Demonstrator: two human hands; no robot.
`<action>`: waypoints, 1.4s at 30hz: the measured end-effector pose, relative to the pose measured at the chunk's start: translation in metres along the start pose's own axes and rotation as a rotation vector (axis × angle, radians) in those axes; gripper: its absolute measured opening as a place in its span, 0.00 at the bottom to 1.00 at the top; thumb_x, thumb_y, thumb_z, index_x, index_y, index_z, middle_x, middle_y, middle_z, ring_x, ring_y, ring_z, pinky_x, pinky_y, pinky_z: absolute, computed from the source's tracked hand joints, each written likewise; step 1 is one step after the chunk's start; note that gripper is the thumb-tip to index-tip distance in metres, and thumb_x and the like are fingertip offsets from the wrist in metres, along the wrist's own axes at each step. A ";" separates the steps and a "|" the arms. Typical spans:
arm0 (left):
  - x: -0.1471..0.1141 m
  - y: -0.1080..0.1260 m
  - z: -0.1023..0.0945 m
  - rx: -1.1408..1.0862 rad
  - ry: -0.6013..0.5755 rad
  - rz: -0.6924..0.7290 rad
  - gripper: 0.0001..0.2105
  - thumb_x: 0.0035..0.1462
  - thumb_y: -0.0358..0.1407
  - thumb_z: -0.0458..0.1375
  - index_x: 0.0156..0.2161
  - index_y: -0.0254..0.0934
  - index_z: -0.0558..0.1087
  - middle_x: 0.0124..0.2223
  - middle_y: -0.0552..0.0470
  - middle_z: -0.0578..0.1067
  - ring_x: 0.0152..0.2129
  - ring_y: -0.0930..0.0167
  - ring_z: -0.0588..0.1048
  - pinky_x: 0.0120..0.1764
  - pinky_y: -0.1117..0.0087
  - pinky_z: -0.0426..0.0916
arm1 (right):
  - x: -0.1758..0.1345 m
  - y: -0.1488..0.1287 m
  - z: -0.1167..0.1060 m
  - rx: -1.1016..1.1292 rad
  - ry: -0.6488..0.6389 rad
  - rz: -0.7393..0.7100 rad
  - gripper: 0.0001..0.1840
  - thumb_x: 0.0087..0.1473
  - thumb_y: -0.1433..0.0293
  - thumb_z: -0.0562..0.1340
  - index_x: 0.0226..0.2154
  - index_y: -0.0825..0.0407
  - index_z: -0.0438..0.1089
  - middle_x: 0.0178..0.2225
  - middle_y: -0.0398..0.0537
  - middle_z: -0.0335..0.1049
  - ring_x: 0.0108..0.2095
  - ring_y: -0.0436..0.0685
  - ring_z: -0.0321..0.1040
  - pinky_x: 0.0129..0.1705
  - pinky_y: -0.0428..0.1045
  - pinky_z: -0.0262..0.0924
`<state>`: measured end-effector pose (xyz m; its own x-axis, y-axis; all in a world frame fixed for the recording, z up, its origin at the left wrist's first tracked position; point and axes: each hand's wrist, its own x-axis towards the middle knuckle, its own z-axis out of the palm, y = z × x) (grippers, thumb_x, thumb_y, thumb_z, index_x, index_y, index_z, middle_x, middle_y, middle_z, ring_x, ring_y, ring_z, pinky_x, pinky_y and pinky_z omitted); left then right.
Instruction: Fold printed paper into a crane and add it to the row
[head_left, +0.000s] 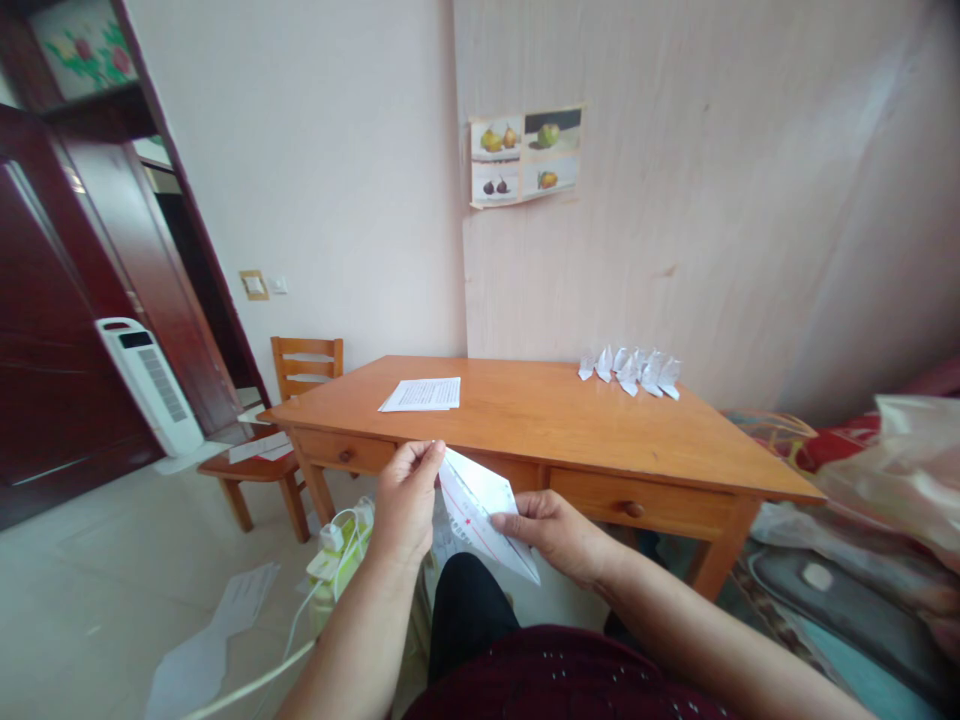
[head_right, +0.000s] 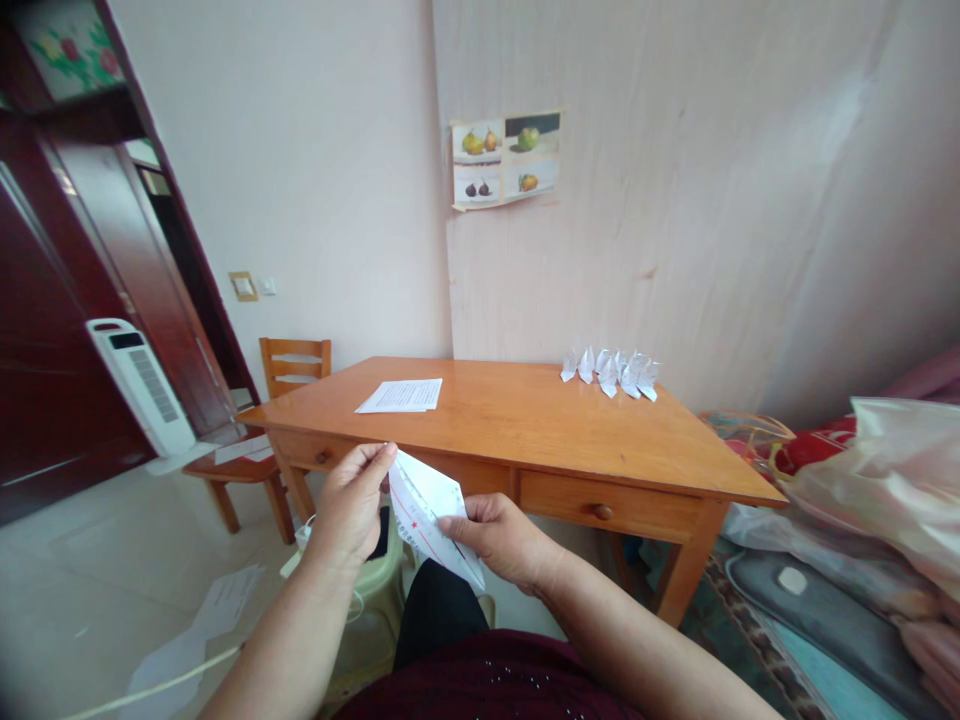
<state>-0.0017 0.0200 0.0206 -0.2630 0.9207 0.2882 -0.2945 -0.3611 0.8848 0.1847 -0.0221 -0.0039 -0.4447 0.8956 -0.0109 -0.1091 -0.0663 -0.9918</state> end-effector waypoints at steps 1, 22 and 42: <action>0.001 -0.001 -0.001 0.005 0.000 0.007 0.13 0.48 0.42 0.69 0.32 0.35 0.74 0.27 0.57 0.73 0.23 0.76 0.68 0.28 0.75 0.62 | 0.000 0.000 0.000 -0.015 -0.002 -0.017 0.24 0.48 0.50 0.70 0.29 0.57 0.76 0.23 0.44 0.72 0.22 0.47 0.60 0.26 0.44 0.52; 0.002 -0.006 -0.033 -0.185 -0.047 -0.170 0.18 0.53 0.49 0.66 0.40 0.35 0.77 0.34 0.49 0.80 0.29 0.70 0.77 0.31 0.72 0.68 | 0.036 0.019 0.011 0.040 0.001 0.048 0.21 0.43 0.57 0.74 0.32 0.57 0.78 0.26 0.46 0.75 0.22 0.49 0.65 0.27 0.46 0.57; -0.012 -0.003 -0.041 -0.330 -0.103 -0.348 0.15 0.48 0.37 0.70 0.40 0.32 0.78 0.38 0.43 0.82 0.36 0.62 0.80 0.38 0.64 0.74 | 0.037 0.020 0.022 0.003 -0.082 0.068 0.22 0.44 0.55 0.73 0.33 0.56 0.78 0.27 0.46 0.75 0.22 0.48 0.64 0.26 0.44 0.55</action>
<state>-0.0349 0.0040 -0.0006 -0.0101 0.9989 0.0456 -0.6285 -0.0418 0.7767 0.1462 -0.0001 -0.0210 -0.5222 0.8501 -0.0675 -0.0788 -0.1270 -0.9888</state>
